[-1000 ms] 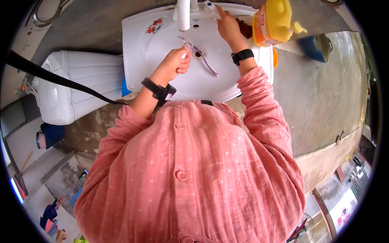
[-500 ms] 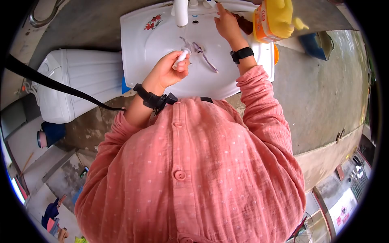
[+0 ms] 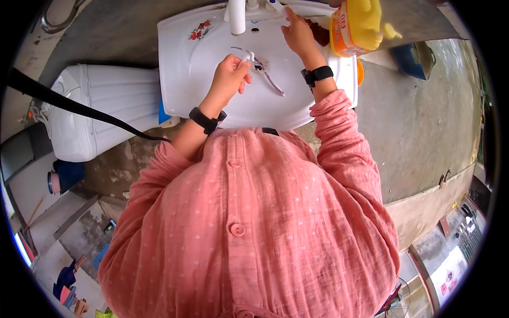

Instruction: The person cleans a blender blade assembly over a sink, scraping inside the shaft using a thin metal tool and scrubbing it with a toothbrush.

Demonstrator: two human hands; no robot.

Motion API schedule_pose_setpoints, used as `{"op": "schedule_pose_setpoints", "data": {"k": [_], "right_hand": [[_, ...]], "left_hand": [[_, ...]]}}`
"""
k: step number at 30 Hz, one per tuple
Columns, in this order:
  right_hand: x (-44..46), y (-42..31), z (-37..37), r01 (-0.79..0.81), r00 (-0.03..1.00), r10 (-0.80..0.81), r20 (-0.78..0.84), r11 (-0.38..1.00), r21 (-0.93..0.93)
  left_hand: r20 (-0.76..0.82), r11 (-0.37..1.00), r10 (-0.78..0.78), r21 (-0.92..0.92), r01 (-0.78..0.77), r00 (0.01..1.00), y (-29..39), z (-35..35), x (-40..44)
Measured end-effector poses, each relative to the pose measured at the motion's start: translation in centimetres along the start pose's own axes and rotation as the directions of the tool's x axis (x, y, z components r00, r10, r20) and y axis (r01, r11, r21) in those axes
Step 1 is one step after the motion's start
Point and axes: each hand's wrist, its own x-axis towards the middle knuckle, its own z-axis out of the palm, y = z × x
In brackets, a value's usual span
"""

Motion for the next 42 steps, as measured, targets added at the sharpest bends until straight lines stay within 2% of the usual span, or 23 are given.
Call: {"op": "schedule_pose_setpoints", "data": {"k": [1,2,4,5,7,8,10,11,13,14,16,18,20,22,25,29,33,36,38,40,41,42], "right_hand": [[-0.4,-0.2,-0.3,-0.001,1.000,0.001,-0.013,0.999,0.039],[-0.6,-0.3,-0.5,-0.001,1.000,0.001,-0.013,0.999,0.039],[-1.2,-0.8,-1.1,-0.032,0.998,0.039,-0.045,0.990,0.134],[-1.7,-1.1,-1.5,-0.034,0.998,0.040,-0.044,0.990,0.133],[-3.0,-2.1,-2.6,-0.130,0.991,0.137,-0.009,0.954,0.271],[-3.9,-2.5,-2.8,-0.132,0.990,0.139,-0.007,0.953,0.271],[-5.8,-3.8,-2.9,-0.396,0.902,0.203,0.381,0.742,0.541],[-6.5,-4.5,-2.9,-0.435,0.882,0.193,0.429,0.680,0.590],[-7.8,-6.0,-2.2,-0.526,0.834,0.155,0.529,0.508,0.682],[-8.2,-6.6,-1.9,-0.527,0.834,0.155,0.529,0.508,0.681],[-9.0,-7.7,-0.9,-0.626,0.774,0.154,0.614,0.328,0.707],[-9.2,-7.8,0.0,-0.618,0.782,0.166,0.600,0.327,0.715],[-9.4,-7.9,1.1,-0.626,0.768,0.224,0.599,0.069,0.777],[-9.2,-7.9,1.4,-0.624,0.768,0.231,0.597,0.062,0.779],[-8.9,-8.2,1.6,-0.629,0.758,0.242,0.606,0.026,0.777],[-8.4,-8.2,2.2,-0.641,0.735,0.231,0.638,-0.073,0.764],[-8.0,-8.6,2.6,-0.644,0.735,0.215,0.643,-0.075,0.761],[-7.8,-8.7,2.8,-0.595,0.775,0.250,0.580,-0.019,0.803],[-7.5,-8.8,2.6,-0.543,0.793,0.343,0.504,0.020,0.840],[-7.5,-8.6,2.5,-0.512,0.807,0.369,0.462,0.045,0.858],[-7.5,-8.5,2.5,-0.479,0.819,0.397,0.415,0.072,0.875],[-7.5,-8.4,2.5,-0.479,0.819,0.397,0.415,0.071,0.875]], "left_hand": [[-0.033,0.992,0.074,0.102,-0.071,0.997,-0.6,0.1,0.3],[-0.033,0.992,0.074,0.102,-0.071,0.997,-1.1,0.2,0.4],[-0.061,0.951,0.262,0.183,-0.248,0.963,-1.6,0.3,0.5],[-0.060,0.952,0.261,0.182,-0.246,0.964,-1.7,0.3,0.5],[-0.085,0.837,0.353,0.474,-0.274,0.932,-1.3,0.3,0.3],[-0.085,0.837,0.351,0.474,-0.272,0.933,-0.8,0.1,0.1],[0.028,0.555,0.337,0.801,-0.222,0.941,0.8,-0.4,-1.0],[0.028,0.555,0.337,0.801,-0.222,0.941,1.5,-0.5,-1.1],[0.063,0.473,0.314,0.855,-0.214,0.947,2.1,-0.8,-1.6],[0.063,0.473,0.314,0.855,-0.214,0.947,2.3,-0.9,-1.4],[0.122,0.394,0.313,0.886,-0.245,0.942,2.2,-1.4,-1.3],[0.101,0.422,0.321,0.875,-0.238,0.942,2.5,-1.5,-1.4],[0.082,0.451,0.328,0.862,-0.232,0.941,2.6,-1.5,-1.5],[0.036,0.555,0.392,0.788,-0.268,0.919,2.6,-1.6,-1.6],[-0.030,0.641,0.417,0.719,-0.271,0.908,2.7,-1.6,-1.9],[-0.053,0.651,0.462,0.698,-0.298,0.885,2.3,-1.6,-1.9],[-0.071,0.708,0.489,0.614,-0.348,0.869,1.9,-1.9,-1.4],[-0.074,0.746,0.474,0.563,-0.356,0.877,2.1,-2.2,-1.4],[-0.069,0.765,0.445,0.547,-0.339,0.893,1.8,-2.3,-1.1],[-0.053,0.897,0.357,0.298,-0.326,0.933,0.9,-2.4,-0.6],[-0.046,0.897,0.356,0.296,-0.328,0.933,0.7,-2.2,-0.5],[-0.040,0.945,0.305,0.137,-0.297,0.951,0.7,-2.0,-0.7]]}}
